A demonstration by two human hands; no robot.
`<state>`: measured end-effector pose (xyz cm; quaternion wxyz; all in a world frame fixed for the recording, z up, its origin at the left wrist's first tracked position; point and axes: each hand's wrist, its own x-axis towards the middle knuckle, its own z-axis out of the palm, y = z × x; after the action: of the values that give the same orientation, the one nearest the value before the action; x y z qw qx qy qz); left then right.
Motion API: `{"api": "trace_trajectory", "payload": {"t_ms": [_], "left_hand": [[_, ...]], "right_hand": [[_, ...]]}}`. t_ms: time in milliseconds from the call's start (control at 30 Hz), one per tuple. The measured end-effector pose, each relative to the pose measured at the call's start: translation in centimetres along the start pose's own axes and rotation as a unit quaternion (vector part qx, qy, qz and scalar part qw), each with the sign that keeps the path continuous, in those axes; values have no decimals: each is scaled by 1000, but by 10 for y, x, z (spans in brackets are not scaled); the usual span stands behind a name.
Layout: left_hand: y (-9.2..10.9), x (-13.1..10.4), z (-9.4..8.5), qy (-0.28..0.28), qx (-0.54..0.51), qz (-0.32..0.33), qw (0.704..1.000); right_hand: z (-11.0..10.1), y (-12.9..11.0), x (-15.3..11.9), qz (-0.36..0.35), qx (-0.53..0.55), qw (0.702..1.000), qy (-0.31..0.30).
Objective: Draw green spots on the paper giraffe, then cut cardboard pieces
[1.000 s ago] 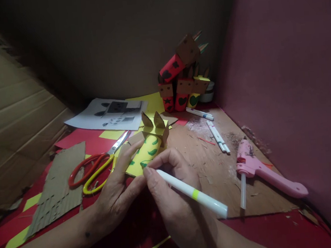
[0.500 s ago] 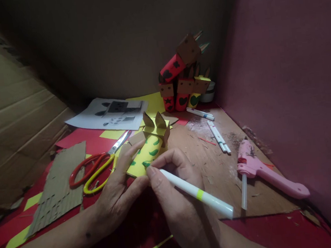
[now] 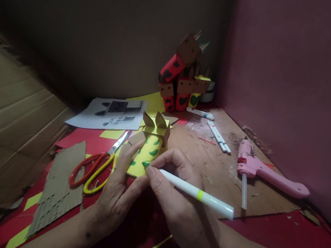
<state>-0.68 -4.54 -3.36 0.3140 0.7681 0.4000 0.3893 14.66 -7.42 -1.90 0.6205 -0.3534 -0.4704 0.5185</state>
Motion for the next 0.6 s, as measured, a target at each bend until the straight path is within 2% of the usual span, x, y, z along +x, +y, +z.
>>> {"api": "trace_trajectory", "payload": {"t_ms": [267, 433, 600], "left_hand": [[5, 0, -2, -4, -36, -6, 999], [10, 3, -3, 5, -85, -4, 996], [14, 7, -3, -8, -196, -46, 979]], "right_hand": [[-2, -1, 3, -55, -22, 997, 41], [-3, 0, 2, 12, 45, 999, 21], [-7, 6, 2, 72, 95, 993, -10]]}}
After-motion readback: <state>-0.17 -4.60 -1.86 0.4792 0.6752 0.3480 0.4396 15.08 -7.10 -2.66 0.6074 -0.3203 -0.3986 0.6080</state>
